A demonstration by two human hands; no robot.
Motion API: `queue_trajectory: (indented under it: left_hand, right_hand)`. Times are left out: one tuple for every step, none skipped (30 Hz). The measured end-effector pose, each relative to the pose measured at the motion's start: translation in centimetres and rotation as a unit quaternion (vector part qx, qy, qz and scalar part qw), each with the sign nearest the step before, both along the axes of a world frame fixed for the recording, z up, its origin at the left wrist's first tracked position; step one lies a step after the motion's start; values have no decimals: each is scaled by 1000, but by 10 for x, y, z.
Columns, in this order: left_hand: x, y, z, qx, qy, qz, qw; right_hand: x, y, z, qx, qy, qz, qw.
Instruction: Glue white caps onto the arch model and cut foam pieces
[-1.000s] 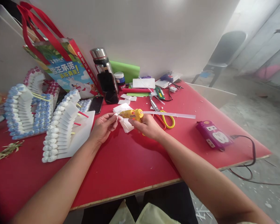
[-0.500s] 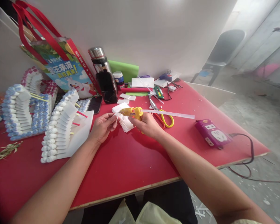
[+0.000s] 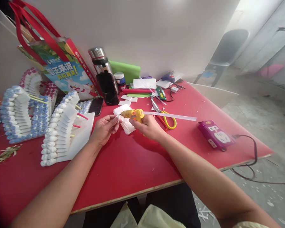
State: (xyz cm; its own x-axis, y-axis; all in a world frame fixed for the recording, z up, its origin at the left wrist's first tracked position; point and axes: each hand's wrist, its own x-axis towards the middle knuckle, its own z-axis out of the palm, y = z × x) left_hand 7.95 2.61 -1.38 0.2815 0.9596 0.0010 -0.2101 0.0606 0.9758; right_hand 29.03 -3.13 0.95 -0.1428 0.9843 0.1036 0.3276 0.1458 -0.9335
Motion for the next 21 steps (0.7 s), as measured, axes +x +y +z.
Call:
queue_trajectory:
  left_hand:
    - [0, 0, 0, 0, 2, 1, 1000]
    - [0, 0, 1, -1, 3, 2, 1000]
    - [0, 0, 1, -1, 3, 4, 1000]
    - [0, 0, 1, -2, 3, 5, 1000]
    - [0, 0, 1, -2, 3, 6, 1000]
    - [0, 0, 1, -2, 4, 6, 1000]
    - [0, 0, 1, -2, 5, 6, 1000]
    - [0, 0, 1, -2, 5, 7, 1000]
    - [0, 0, 0, -2, 6, 8, 1000]
    - [0, 0, 0, -3, 5, 8, 1000]
    - [0, 0, 0, -4, 5, 9, 1000]
    - [0, 0, 0, -5, 3, 10, 1000]
    - [0, 0, 1, -4, 1, 10, 1000]
    - [0, 0, 1, -4, -1, 9, 1000]
    - [0, 0, 1, -3, -3, 9, 1000]
    - [0, 0, 1, -1, -4, 9, 1000]
    - [1, 0, 2, 0, -5, 9, 1000]
    - [1, 0, 2, 0, -5, 9, 1000]
    - [1, 0, 2, 1, -5, 9, 1000]
    - [1, 0, 2, 1, -4, 8, 1000]
    - [1, 0, 2, 1, -3, 8, 1000]
  right_hand:
    - [0, 1, 0, -1, 1, -5, 1000]
    - [1, 1, -1, -3, 3, -9, 1000]
    - [1, 2, -1, -6, 4, -13, 1000]
    - [2, 2, -1, -10, 4, -17, 1000]
    - [2, 2, -2, -14, 3, -21, 1000]
    - [3, 3, -2, -17, 2, -23, 1000]
    - [3, 3, -2, -20, 1, -26, 999]
    - [3, 3, -2, -22, 2, -28, 999]
    - [3, 3, -3, -22, 3, -28, 999]
    - [3, 3, -3, -21, 5, -26, 999]
    - [3, 2, -3, -19, 6, -25, 1000]
    - [3, 2, -2, -16, 7, -22, 1000]
    - [3, 1, -2, -14, 7, -18, 1000]
    - [2, 1, -2, -12, 7, -13, 1000]
    - [2, 0, -2, -11, 6, -9, 1000]
    - [1, 0, -1, -10, 4, -4, 1000]
    - [1, -1, -1, -8, 1, 0, 1000]
    - [0, -1, -1, -6, -2, 3, 1000]
    - [0, -1, -1, -2, -4, 3, 1000]
    - [0, 0, -2, -1, -5, 0, 1000]
    - [0, 0, -2, -3, -4, -6, 1000]
